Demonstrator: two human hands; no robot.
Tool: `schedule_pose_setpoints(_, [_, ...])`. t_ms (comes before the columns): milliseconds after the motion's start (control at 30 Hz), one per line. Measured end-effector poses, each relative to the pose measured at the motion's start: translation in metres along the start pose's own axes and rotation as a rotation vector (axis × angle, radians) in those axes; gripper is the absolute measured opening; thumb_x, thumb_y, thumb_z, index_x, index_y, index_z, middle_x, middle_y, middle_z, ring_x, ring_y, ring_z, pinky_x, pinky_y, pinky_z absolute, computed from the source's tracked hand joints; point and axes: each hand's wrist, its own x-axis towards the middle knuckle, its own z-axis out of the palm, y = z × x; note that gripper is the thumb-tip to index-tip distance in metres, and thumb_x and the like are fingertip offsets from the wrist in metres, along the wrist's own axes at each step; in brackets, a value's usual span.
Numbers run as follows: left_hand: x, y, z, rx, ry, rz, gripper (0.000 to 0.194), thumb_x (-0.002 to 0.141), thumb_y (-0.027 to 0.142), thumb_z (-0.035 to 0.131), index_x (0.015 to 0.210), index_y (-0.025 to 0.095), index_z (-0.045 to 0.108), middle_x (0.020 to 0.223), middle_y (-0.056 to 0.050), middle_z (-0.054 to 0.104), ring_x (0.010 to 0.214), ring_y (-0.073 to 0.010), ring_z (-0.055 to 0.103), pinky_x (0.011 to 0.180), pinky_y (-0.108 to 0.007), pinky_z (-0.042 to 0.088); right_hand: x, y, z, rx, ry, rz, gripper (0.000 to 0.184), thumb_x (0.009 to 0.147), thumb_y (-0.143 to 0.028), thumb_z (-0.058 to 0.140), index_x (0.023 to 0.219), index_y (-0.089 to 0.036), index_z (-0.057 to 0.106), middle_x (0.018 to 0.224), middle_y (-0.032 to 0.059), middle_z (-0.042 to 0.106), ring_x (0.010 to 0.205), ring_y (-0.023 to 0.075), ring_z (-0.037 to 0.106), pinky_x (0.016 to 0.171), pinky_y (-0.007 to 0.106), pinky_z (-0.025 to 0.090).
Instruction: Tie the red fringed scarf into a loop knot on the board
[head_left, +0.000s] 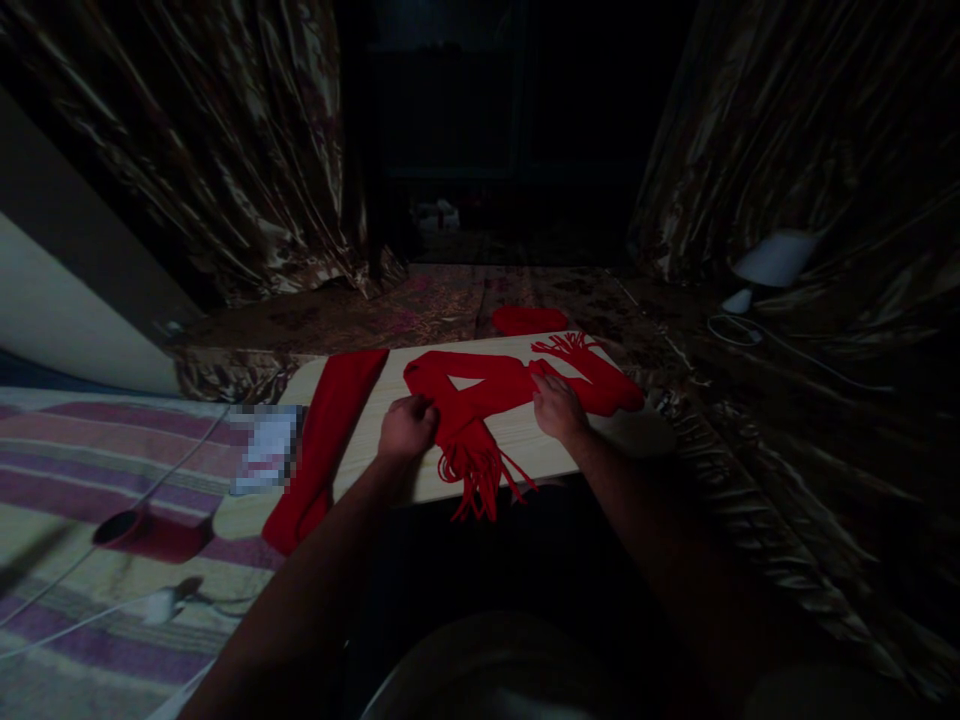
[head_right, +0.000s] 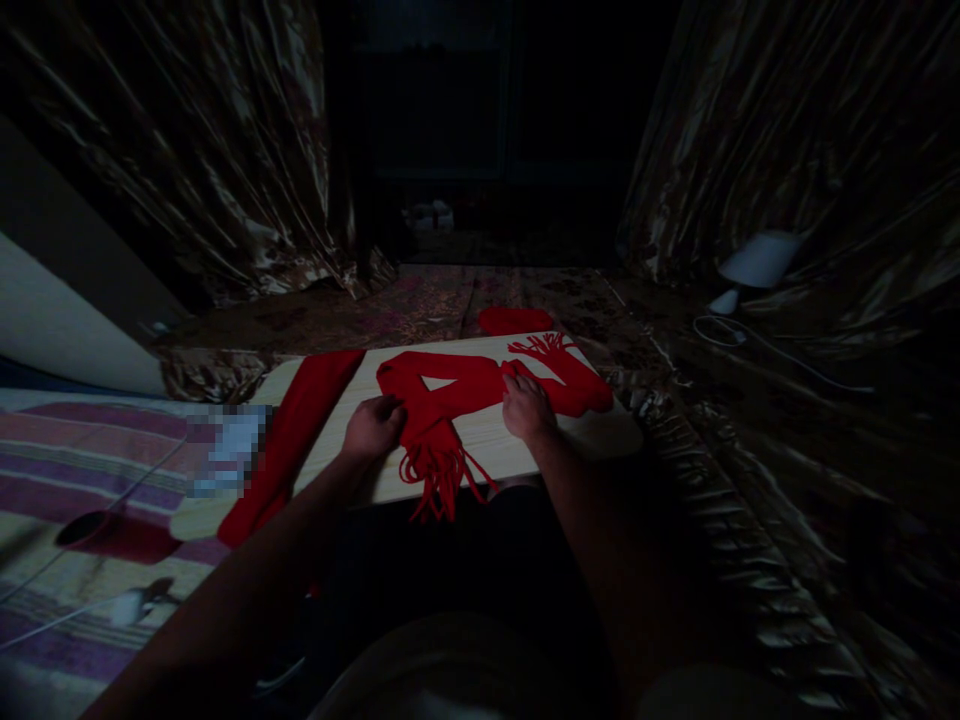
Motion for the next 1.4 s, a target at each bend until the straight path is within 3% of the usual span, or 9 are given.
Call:
schedule_pose_setpoints(333, [-0.0004, 0.0003, -0.0014, -0.049, -0.004, -0.002, 0.037, 0.089, 0.038, 0.051, 0.11, 0.02, 0.076, 0.122, -0.01, 0.072, 0.115, -0.0273, 0.064, 0.101, -0.038, 0.048, 0.0005, -0.0018, -0.0023, -0.005, -0.058, 0.037, 0.053, 0.095, -0.021, 0.041, 0.147, -0.013, 0.046, 0.142, 0.0151, 0.055, 0.133, 0.026, 0.044, 0.114, 0.042, 0.029])
schedule_pose_setpoints(600, [-0.0012, 0.0047, -0.0037, -0.057, -0.013, -0.028, 0.037, 0.088, 0.037, 0.052, 0.111, 0.02, 0.075, 0.12, -0.01, 0.072, 0.113, -0.0259, 0.065, 0.1, -0.037, 0.049, -0.0006, -0.0043, -0.0082, 0.007, -0.016, 0.007, 0.051, 0.096, -0.022, 0.041, 0.145, -0.011, 0.05, 0.137, 0.0155, 0.059, 0.127, 0.0263, 0.049, 0.111, 0.039, 0.034])
schedule_pose_setpoints(1400, [-0.0008, 0.0035, -0.0019, -0.076, 0.013, -0.022, 0.034, 0.088, 0.036, 0.054, 0.108, 0.02, 0.076, 0.118, -0.01, 0.073, 0.113, -0.0263, 0.065, 0.101, -0.036, 0.048, -0.0005, 0.0008, -0.0015, -0.01, 0.001, -0.013, 0.052, 0.095, -0.021, 0.04, 0.144, -0.009, 0.05, 0.138, 0.0163, 0.058, 0.129, 0.0269, 0.048, 0.112, 0.041, 0.033])
